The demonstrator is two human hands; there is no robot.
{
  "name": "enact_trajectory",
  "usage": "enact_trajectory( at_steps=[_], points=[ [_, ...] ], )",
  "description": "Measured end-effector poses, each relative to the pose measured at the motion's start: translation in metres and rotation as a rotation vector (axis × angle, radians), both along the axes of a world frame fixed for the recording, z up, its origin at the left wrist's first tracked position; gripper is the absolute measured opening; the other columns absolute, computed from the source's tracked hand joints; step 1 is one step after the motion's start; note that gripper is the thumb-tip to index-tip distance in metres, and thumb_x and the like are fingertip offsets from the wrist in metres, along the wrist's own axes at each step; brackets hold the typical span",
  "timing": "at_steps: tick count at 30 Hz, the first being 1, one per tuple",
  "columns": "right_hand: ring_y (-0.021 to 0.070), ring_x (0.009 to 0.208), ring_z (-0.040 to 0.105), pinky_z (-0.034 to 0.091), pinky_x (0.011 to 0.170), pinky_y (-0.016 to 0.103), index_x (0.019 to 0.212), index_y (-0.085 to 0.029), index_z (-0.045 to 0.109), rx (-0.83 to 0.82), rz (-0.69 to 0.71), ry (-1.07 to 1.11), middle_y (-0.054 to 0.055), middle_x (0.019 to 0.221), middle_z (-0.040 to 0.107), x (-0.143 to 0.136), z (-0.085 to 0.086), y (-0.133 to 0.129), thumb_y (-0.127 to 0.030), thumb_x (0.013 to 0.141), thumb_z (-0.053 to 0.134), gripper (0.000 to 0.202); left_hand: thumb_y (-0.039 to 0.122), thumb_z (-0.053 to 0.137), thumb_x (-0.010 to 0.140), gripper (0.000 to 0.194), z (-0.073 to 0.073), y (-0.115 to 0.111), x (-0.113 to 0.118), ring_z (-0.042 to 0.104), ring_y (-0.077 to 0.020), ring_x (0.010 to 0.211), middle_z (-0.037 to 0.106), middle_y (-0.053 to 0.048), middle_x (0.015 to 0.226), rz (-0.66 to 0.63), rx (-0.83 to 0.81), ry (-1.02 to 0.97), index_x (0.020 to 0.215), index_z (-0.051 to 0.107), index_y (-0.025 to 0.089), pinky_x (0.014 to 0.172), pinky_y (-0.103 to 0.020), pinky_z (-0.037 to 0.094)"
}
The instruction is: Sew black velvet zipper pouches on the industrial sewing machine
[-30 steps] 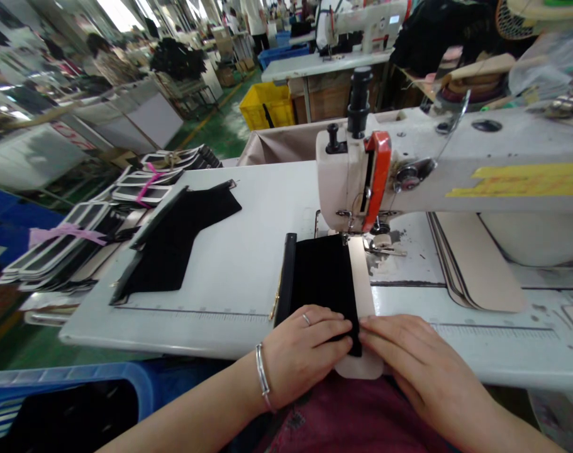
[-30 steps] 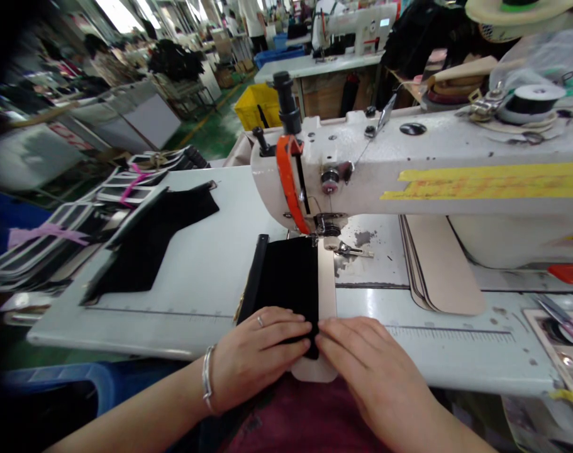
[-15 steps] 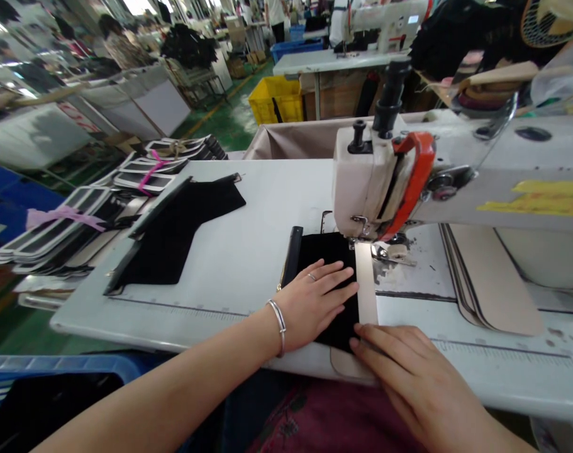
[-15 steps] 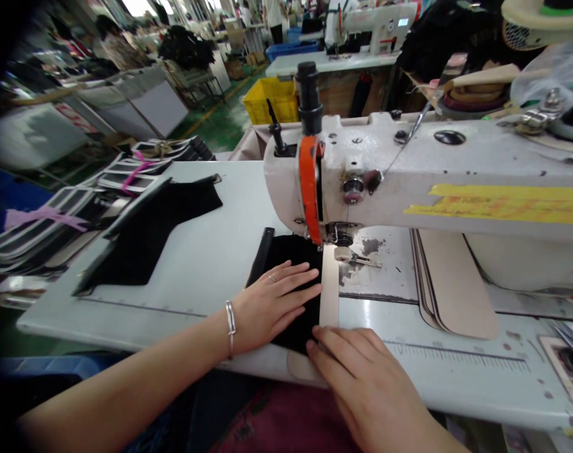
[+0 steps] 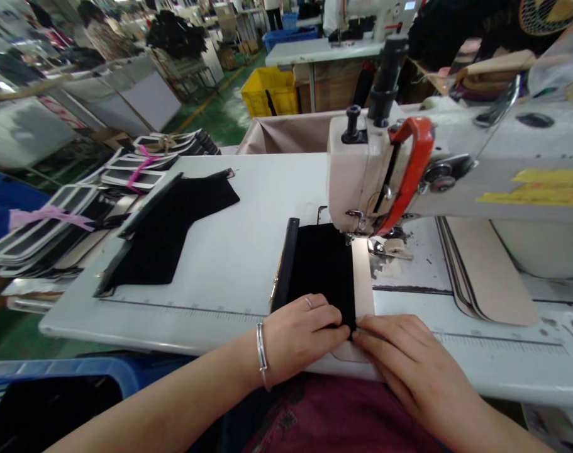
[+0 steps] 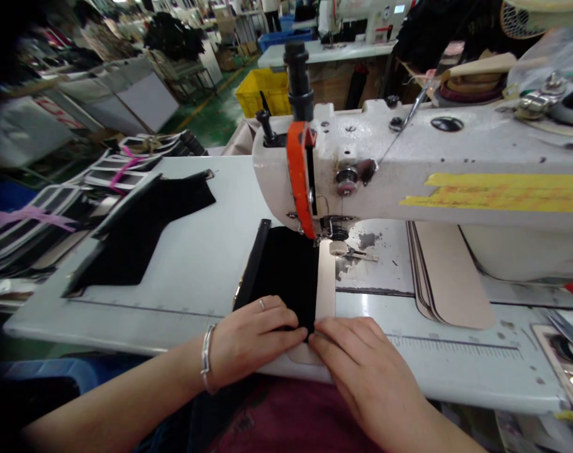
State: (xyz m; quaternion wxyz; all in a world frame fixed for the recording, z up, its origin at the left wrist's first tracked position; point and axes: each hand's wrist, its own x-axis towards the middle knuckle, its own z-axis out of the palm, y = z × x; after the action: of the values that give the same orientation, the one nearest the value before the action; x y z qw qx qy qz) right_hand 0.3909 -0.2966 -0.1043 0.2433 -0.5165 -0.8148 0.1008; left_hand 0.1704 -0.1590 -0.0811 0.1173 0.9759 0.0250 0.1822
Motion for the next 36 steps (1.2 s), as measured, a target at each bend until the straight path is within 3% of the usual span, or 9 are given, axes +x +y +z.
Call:
enact_trajectory(
  at_steps=[2,5,7,22,31,36],
  points=[
    [0.0215,0.123,0.057,0.049,0.100,0.040,0.137,-0.022,0.058,0.010,0.021,-0.022,0.007,0.139,0.062,0.001,0.000,0.000,-0.015,0.101,0.047,0.038,0.015,0.053,0.103,0.017,-0.003,-0.001,0.000,0.064,-0.0173,0.097,0.070,-0.006,0.103,0.050,-0.028,-0.030,0.107,0.069,0.016,0.094,-0.033,0.055],
    [0.0217,0.125,0.056,0.049,0.102,0.040,0.142,-0.020,0.055,-0.002,0.044,-0.042,0.008,0.140,0.062,0.002,0.002,0.000,-0.015,0.101,0.048,0.041,0.017,0.053,0.104,0.018,-0.008,-0.001,-0.001,0.060,-0.0201,0.124,0.071,-0.006,0.120,0.072,-0.083,-0.093,0.105,0.070,0.018,0.117,-0.043,0.045],
    [0.0216,0.126,0.055,0.049,0.102,0.040,0.145,-0.020,0.052,-0.011,0.054,-0.052,0.008,0.141,0.062,0.002,0.003,0.002,-0.014,0.101,0.047,0.044,0.017,0.051,0.105,0.020,-0.011,0.001,-0.002,0.058,-0.0193,0.130,0.071,-0.005,0.123,0.051,-0.103,-0.108,0.108,0.070,0.018,0.122,-0.042,0.041],
    [0.0243,0.122,0.057,0.050,0.098,0.043,0.136,-0.019,0.058,0.052,0.026,-0.097,0.009,0.134,0.064,0.005,0.007,0.025,-0.015,0.101,0.051,0.036,0.017,0.047,0.105,0.024,-0.009,0.039,0.019,0.065,-0.0188,0.121,0.075,-0.006,0.118,0.069,0.043,-0.073,0.105,0.071,0.016,0.108,-0.036,0.052],
    [0.0250,0.121,0.057,0.049,0.100,0.045,0.133,-0.017,0.058,0.057,-0.004,-0.137,0.009,0.135,0.063,0.009,0.011,0.045,-0.020,0.101,0.052,0.033,0.017,0.056,0.101,0.018,-0.015,0.065,0.029,0.062,-0.0179,0.126,0.073,-0.003,0.126,0.096,0.104,0.051,0.111,0.072,0.019,0.109,-0.035,0.050],
    [0.0249,0.116,0.059,0.050,0.099,0.046,0.132,-0.017,0.057,0.059,-0.040,-0.163,0.009,0.133,0.064,0.011,0.015,0.056,-0.024,0.101,0.052,0.032,0.018,0.055,0.102,0.019,-0.016,0.075,0.036,0.065,-0.0174,0.116,0.073,-0.005,0.121,0.133,0.126,-0.004,0.112,0.071,0.018,0.103,-0.034,0.053]
  ],
)
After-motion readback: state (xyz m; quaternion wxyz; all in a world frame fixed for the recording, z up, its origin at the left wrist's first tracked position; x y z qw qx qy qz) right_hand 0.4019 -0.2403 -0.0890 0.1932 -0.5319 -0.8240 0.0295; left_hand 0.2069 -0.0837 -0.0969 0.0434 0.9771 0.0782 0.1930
